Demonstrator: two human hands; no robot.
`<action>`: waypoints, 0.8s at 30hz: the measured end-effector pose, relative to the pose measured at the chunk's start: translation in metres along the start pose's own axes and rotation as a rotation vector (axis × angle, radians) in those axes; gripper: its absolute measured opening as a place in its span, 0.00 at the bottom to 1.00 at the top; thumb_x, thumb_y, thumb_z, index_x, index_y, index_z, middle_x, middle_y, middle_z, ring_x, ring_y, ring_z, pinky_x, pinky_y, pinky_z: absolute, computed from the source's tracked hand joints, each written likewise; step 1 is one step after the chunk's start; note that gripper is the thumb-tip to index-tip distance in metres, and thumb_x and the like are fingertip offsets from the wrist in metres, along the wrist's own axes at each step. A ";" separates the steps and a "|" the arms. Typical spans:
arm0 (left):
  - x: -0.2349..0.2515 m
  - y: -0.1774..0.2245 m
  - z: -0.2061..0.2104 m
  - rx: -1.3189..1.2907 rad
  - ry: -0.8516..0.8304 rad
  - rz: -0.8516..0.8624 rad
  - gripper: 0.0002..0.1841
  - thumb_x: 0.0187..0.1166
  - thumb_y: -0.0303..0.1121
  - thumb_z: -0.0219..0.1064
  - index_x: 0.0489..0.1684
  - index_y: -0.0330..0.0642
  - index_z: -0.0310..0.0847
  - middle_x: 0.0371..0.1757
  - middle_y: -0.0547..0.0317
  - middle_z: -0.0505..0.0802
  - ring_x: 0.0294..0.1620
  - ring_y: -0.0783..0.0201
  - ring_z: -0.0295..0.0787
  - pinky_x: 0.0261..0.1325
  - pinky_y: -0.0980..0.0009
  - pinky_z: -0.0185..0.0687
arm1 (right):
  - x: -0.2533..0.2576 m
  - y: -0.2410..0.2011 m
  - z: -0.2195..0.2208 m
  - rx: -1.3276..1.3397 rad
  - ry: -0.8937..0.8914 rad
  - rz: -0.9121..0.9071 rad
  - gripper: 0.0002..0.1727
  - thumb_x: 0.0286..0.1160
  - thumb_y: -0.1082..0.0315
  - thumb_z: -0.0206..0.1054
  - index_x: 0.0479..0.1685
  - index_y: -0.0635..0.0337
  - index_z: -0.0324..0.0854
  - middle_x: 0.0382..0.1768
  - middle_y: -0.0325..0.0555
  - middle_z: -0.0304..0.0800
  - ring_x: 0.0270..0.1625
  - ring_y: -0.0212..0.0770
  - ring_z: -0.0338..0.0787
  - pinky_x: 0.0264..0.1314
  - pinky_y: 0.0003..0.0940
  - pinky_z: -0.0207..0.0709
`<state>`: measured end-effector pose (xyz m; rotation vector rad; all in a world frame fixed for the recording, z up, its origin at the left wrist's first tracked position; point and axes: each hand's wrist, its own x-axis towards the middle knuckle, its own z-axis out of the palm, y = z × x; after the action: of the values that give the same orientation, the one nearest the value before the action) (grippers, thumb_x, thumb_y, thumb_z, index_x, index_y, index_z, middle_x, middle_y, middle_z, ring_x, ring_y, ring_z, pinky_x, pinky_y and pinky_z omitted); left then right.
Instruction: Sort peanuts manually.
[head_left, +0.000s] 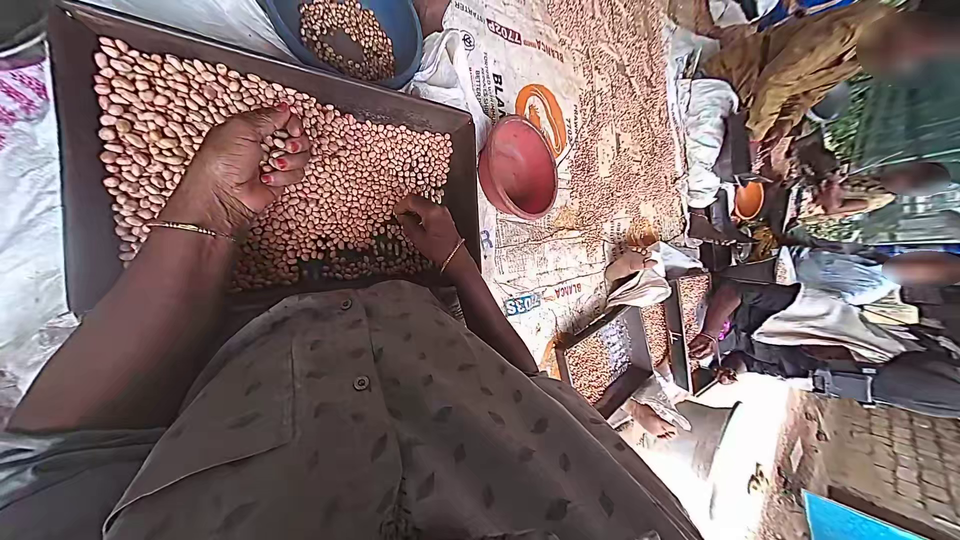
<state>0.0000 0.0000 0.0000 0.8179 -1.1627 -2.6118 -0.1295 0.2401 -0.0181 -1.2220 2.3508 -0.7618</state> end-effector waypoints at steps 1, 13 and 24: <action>0.001 0.000 0.000 0.000 -0.009 0.011 0.20 0.95 0.42 0.40 0.28 0.57 0.71 0.19 0.75 0.73 0.11 0.82 0.59 0.13 0.88 0.51 | 0.003 -0.004 0.002 -0.083 0.007 0.046 0.12 0.81 0.74 0.62 0.55 0.67 0.87 0.53 0.60 0.92 0.56 0.56 0.93 0.61 0.54 0.84; -0.004 -0.013 0.015 0.327 -0.109 -0.089 0.28 0.95 0.54 0.37 0.42 0.52 0.84 0.26 0.70 0.85 0.12 0.80 0.63 0.12 0.86 0.52 | 0.007 -0.023 0.000 -0.127 0.119 -0.042 0.10 0.79 0.75 0.65 0.49 0.71 0.88 0.50 0.62 0.92 0.50 0.55 0.94 0.57 0.49 0.86; -0.003 -0.013 0.013 0.148 -0.203 -0.127 0.20 0.95 0.42 0.41 0.37 0.50 0.78 0.21 0.73 0.76 0.08 0.84 0.56 0.09 0.90 0.50 | 0.047 0.004 -0.034 -0.359 0.053 0.155 0.12 0.83 0.71 0.62 0.54 0.68 0.88 0.56 0.63 0.91 0.62 0.60 0.91 0.68 0.58 0.80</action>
<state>-0.0036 0.0178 -0.0012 0.6855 -1.4154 -2.7930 -0.1770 0.2125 0.0023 -1.1442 2.6696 -0.3329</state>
